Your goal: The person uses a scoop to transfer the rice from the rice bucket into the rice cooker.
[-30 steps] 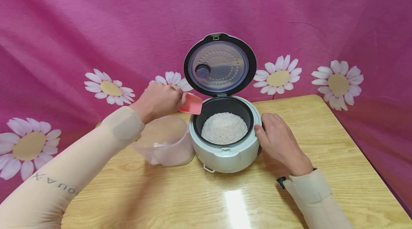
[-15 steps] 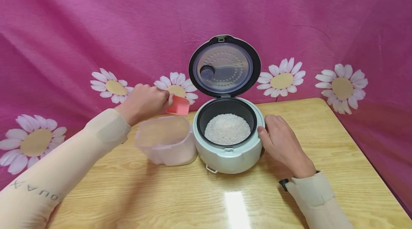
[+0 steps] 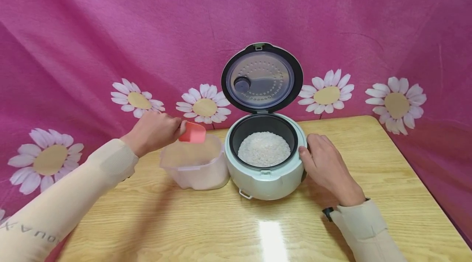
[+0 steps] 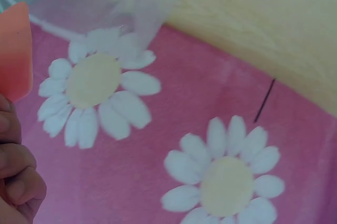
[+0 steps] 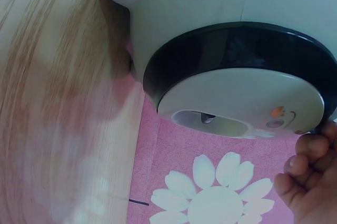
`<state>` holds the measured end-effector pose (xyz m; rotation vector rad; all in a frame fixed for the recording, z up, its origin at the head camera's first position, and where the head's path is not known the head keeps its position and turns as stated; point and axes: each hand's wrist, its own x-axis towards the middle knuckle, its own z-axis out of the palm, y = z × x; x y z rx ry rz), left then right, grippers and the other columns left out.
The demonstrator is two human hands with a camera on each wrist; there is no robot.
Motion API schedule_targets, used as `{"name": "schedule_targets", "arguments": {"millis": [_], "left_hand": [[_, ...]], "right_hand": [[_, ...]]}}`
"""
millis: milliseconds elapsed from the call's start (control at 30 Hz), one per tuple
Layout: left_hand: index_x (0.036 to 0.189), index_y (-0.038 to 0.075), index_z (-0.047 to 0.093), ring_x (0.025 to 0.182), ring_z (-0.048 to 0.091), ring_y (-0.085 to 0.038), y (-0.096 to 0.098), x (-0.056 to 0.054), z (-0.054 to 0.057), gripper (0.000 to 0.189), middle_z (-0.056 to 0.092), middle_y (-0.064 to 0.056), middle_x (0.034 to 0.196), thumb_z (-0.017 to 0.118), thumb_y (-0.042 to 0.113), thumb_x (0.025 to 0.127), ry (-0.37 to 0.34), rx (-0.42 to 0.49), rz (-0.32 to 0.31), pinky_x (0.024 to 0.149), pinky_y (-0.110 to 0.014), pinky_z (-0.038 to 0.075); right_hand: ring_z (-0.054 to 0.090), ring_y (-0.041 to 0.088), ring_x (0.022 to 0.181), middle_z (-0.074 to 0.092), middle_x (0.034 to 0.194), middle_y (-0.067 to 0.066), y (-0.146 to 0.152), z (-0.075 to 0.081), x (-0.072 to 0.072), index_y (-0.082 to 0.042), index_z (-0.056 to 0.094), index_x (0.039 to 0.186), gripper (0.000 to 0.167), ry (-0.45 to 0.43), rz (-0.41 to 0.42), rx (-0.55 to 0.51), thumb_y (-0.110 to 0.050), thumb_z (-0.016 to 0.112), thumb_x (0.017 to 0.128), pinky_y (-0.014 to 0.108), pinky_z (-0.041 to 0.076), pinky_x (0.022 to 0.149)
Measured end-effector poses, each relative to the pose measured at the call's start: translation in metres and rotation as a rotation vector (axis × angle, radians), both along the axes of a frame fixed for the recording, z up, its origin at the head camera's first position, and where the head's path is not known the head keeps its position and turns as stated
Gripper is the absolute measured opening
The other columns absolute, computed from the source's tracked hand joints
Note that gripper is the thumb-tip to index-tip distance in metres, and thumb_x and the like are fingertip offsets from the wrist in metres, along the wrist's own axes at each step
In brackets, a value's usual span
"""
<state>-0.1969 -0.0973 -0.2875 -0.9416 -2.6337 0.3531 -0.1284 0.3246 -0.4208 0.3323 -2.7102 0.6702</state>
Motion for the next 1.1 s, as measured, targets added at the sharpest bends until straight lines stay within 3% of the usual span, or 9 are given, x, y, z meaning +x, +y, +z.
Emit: {"name": "schedule_targets", "arguments": {"millis": [233,433,667,967,1100], "left_hand": [[0.057,0.015,0.047,0.047,0.031,-0.012,-0.014,0.004,-0.026,0.043,0.03,0.006,0.052,0.062,0.02,0.097,-0.054,0.031,-0.004,0.044,-0.026,0.029],[0.056,0.017,0.044,0.048,0.027,-0.01,-0.019,0.006,-0.045,0.046,0.026,0.009,0.054,0.063,0.022,0.097,-0.097,-0.013,-0.015,0.043,-0.025,0.026],[0.07,0.015,0.062,0.051,0.034,-0.011,-0.017,0.003,-0.053,0.025,0.038,0.006,0.055,0.068,0.016,0.094,-0.21,-0.161,0.032,0.045,-0.025,0.029],[0.077,0.015,0.072,0.055,0.045,-0.012,-0.008,0.001,-0.057,0.013,0.064,0.004,0.068,0.075,0.009,0.089,-0.245,-0.304,0.034,0.051,-0.03,0.049],[0.073,0.013,0.07,0.054,0.047,-0.011,-0.001,0.002,-0.061,0.018,0.067,0.002,0.069,0.073,0.008,0.09,-0.201,-0.352,0.028,0.053,-0.031,0.054]], "right_hand": [[0.045,0.022,0.089,0.05,0.085,0.007,0.002,0.001,-0.001,-0.007,0.053,0.098,0.013,-0.004,0.006,-0.003,-0.02,0.052,0.101,0.037,0.04,0.072],[0.045,0.022,0.089,0.05,0.084,0.007,0.002,0.0,-0.002,-0.007,0.053,0.097,0.014,-0.012,0.007,-0.003,-0.02,0.051,0.102,0.036,0.04,0.073],[0.045,0.022,0.087,0.049,0.083,0.006,0.003,-0.001,-0.001,-0.008,0.053,0.096,0.012,0.007,0.008,-0.007,-0.019,0.053,0.101,0.036,0.039,0.071],[0.045,0.021,0.086,0.049,0.082,0.006,0.002,0.0,0.0,-0.008,0.053,0.096,0.012,0.023,0.006,-0.002,-0.019,0.054,0.1,0.035,0.039,0.071],[0.045,0.021,0.086,0.049,0.082,0.006,0.001,0.001,-0.001,-0.008,0.053,0.095,0.012,0.024,0.003,-0.002,-0.019,0.054,0.1,0.035,0.038,0.071]]}}
